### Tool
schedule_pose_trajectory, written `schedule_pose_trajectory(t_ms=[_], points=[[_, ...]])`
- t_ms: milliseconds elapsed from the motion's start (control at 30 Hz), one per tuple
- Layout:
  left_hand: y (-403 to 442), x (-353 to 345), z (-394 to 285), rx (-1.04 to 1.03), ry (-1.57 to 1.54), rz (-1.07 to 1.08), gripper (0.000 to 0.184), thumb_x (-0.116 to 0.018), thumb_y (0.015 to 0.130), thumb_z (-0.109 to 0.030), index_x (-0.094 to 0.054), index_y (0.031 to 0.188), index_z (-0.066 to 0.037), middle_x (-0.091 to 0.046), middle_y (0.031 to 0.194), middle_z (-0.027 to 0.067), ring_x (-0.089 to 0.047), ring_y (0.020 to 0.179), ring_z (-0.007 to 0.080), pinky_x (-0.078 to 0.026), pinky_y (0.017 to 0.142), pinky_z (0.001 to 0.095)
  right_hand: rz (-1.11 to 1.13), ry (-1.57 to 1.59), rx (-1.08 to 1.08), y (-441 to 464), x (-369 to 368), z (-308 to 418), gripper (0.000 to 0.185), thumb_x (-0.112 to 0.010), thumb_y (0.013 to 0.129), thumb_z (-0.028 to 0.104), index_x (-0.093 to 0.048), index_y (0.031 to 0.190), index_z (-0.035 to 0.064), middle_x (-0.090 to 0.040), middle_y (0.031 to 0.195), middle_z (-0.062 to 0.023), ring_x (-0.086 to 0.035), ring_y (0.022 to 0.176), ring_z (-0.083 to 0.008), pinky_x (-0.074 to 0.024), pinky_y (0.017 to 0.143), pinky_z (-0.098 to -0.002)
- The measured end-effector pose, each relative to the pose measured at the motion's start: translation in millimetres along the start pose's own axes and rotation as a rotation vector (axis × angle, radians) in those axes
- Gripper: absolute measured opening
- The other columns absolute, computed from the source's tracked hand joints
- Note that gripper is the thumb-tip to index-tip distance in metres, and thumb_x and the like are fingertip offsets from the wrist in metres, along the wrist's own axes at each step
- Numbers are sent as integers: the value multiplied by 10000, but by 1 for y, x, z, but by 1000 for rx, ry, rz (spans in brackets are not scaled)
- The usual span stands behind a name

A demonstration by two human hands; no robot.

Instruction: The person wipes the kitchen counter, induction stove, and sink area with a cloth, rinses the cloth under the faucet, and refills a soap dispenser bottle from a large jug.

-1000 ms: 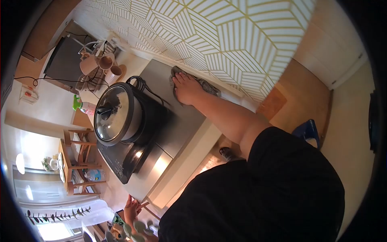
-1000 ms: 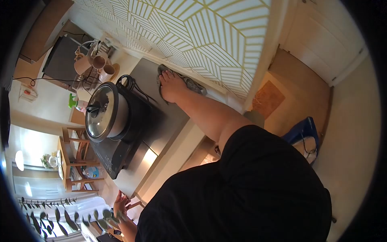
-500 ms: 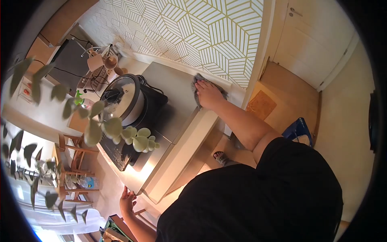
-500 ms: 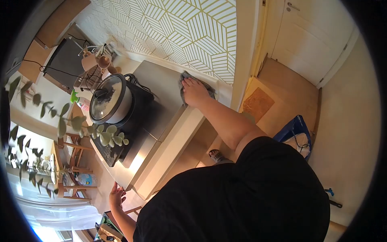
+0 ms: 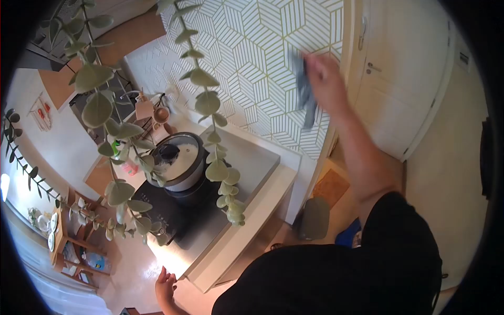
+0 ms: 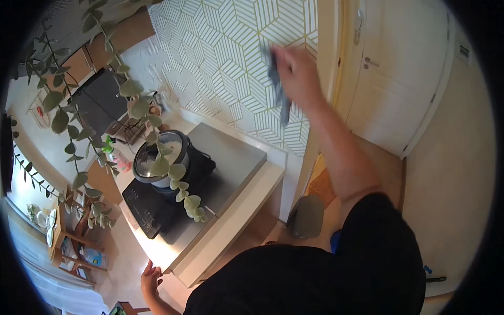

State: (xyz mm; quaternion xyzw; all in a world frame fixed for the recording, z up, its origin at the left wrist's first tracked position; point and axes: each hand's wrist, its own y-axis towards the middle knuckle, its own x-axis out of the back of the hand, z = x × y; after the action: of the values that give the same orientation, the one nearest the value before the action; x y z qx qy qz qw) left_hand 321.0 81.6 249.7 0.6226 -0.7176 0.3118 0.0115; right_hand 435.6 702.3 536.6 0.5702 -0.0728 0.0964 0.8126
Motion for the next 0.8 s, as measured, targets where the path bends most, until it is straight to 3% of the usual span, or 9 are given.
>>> schedule_pose_trajectory(t_ms=[33,133,200,300,333,533,567,667,800], points=[[-2,0,-2,1,5,-1,634,-631,876,-95,-417,1465,-199,-645,933,-17,-570,756,97,-462,663,304,-60,-152,348,45,21,23,272,-585,916,49,-663,1174,79,-607,1046,-87,-614,940,-211,-489,831,-281],[1,0,6,-11,-11,6,620,-624,882,-117,-427,1460,-230,-640,937,-23,-575,767,101,-468,667,307,24,-304,543,132,28,53,311,-543,942,113,-620,1241,77,-601,1142,-85,-590,1049,-240,-470,893,-335],[0,1,7,-20,-16,12,609,-623,882,-146,-438,1454,-244,-641,937,-28,-587,775,105,-479,674,306,563,-1085,326,164,27,67,609,-473,939,391,-358,1475,127,-357,1521,-141,-230,1439,-291,-153,1185,-420],[-6,3,5,94,-127,15,627,-656,912,-180,-392,1481,-192,-614,1196,69,-595,998,193,-496,833,376,275,-1030,713,172,9,24,495,-399,973,304,-455,1405,68,-385,1502,-138,-321,1400,-250,-171,1176,-428],[-11,3,0,103,-128,23,626,-654,913,-178,-392,1481,-191,-611,1203,70,-595,997,194,-495,833,375,-60,-946,1013,173,-11,-5,380,-493,954,188,-553,1302,49,-570,1240,-109,-521,1188,-271,-416,989,-398],[-5,6,8,91,-187,30,617,-645,913,-171,-399,1479,-189,-610,1177,48,-580,972,175,-488,817,361,810,-494,504,-79,-91,-101,432,-376,933,86,-451,1343,-29,-481,1369,-208,-460,1280,-360,-321,1129,-402],[-5,5,8,83,-198,30,617,-645,913,-171,-399,1479,-189,-610,1177,48,-580,972,175,-488,817,361,1093,-398,172,-111,-85,-88,450,-371,924,78,-447,1357,-18,-476,1378,-202,-471,1268,-361,-309,1136,-401],[-8,1,9,82,-227,19,609,-639,912,-164,-408,1475,-198,-613,1069,14,-565,914,147,-489,779,351,866,-582,981,-191,-107,-156,382,-450,865,124,-580,1174,-59,-559,1282,-195,-497,1250,-308,-343,1112,-382],[-8,0,9,27,-165,34,614,-643,908,-167,-409,1474,-209,-623,1059,13,-570,910,145,-489,770,354,1010,-555,478,-70,-108,-95,257,-508,833,132,-640,992,-21,-623,1051,-167,-560,1094,-296,-448,989,-361]])
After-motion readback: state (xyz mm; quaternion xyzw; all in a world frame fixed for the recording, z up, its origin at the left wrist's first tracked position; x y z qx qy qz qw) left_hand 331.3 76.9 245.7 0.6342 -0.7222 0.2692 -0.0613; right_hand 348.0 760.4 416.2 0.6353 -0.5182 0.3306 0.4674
